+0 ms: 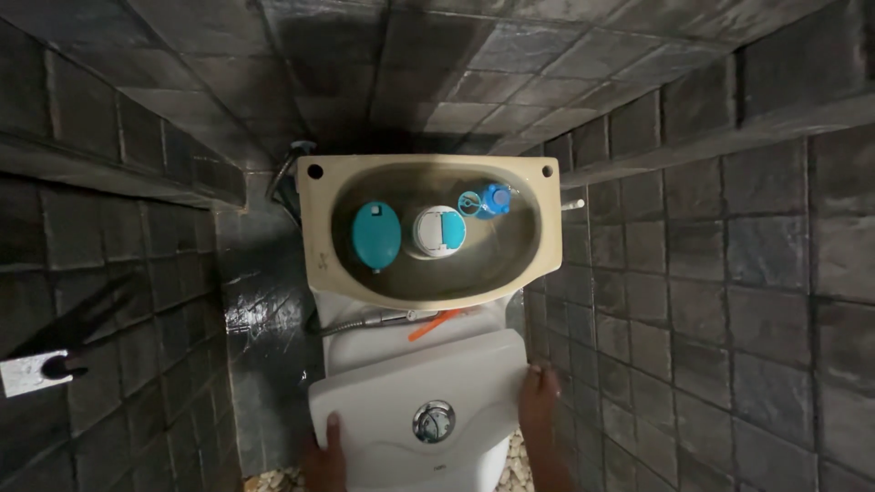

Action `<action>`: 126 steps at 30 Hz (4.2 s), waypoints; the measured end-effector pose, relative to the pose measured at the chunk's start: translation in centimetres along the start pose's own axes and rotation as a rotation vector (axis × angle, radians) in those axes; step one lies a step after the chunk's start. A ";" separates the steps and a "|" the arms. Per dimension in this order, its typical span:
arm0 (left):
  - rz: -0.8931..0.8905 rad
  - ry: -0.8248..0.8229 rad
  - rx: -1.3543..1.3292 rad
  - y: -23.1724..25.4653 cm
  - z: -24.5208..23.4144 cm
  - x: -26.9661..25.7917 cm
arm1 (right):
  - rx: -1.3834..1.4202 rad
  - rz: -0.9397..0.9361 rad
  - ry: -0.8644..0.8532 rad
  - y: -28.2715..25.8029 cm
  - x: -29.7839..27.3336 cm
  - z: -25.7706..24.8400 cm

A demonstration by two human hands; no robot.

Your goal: Clean the inside of a toilet tank and bowl using a brush and water sprayer

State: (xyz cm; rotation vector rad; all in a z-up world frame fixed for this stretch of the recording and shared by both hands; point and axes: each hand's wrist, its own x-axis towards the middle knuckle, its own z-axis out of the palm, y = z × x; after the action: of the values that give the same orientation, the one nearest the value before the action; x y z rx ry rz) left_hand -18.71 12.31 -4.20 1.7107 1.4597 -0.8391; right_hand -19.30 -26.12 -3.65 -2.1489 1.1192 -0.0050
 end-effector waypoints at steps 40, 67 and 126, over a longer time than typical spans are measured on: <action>1.350 -0.012 0.399 18.2 1.0 -4.3 | -0.913 -0.391 -0.257 -37.0 4.0 8.0; 0.972 -0.489 0.632 18.4 -7.3 -5.7 | -0.966 -0.377 -0.289 -37.5 3.4 7.9; 0.732 -0.764 0.059 31.7 -23.8 -16.4 | -0.692 0.037 -0.569 -40.4 1.9 4.2</action>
State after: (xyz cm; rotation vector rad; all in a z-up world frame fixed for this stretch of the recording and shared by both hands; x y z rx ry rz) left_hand 10.79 21.07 25.72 1.5275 0.2674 -0.9511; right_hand 12.14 -9.70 16.26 -2.4555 0.8820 1.0799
